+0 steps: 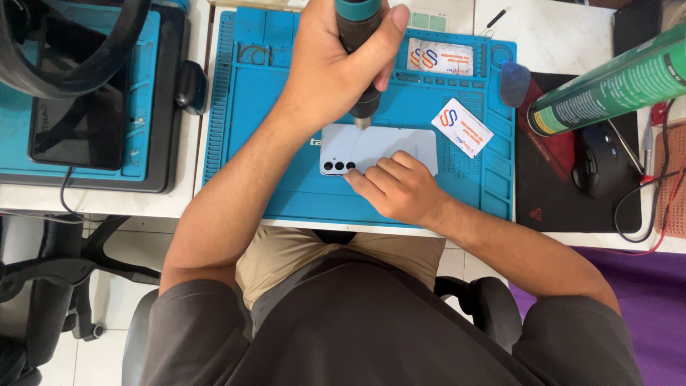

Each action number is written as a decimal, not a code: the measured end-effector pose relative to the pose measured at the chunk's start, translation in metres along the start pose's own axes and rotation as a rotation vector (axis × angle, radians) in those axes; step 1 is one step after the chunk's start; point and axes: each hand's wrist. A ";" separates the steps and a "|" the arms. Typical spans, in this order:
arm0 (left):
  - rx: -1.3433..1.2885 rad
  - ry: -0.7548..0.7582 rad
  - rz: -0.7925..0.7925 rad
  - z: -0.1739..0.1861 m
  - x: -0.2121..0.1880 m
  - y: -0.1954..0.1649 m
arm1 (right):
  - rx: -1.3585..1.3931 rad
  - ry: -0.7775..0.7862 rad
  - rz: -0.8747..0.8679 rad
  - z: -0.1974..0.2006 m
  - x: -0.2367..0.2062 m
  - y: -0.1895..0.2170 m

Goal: The person cleans the back of a white smartphone with a card, sprays it with a can, and uses a heat gun to warm the edges. They then pry off the back cover with the card, revealing the internal components, and use a screwdriver to remove screws from the interior.

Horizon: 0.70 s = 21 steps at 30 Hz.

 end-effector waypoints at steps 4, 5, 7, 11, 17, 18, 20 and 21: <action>0.041 0.014 0.035 0.006 -0.002 -0.005 | 0.007 0.001 -0.001 0.001 0.001 0.000; 0.035 0.009 0.037 0.009 -0.003 -0.006 | 0.010 0.000 -0.004 0.001 0.001 0.000; 0.020 -0.001 0.040 0.013 -0.004 -0.008 | 0.012 -0.001 -0.007 0.001 0.001 0.001; 0.014 0.001 0.036 0.022 -0.005 -0.010 | 0.016 -0.009 -0.010 0.001 0.002 0.000; 0.060 -0.008 0.018 0.032 -0.010 -0.012 | 0.018 -0.004 -0.010 0.001 0.002 0.000; 0.072 -0.005 0.011 0.034 -0.011 -0.012 | 0.018 -0.004 -0.009 0.001 0.002 -0.001; 0.091 -0.001 0.004 0.037 -0.011 -0.013 | 0.017 -0.012 -0.011 0.001 0.002 0.000; 0.097 0.000 0.003 0.038 -0.011 -0.013 | 0.015 -0.016 -0.012 0.001 0.002 0.000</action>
Point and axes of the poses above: each hand's wrist, its own x-axis towards the middle knuckle, its own z-axis out of the back of the hand, y = z × x, and after that the axes turned 5 degrees about y, right-handed
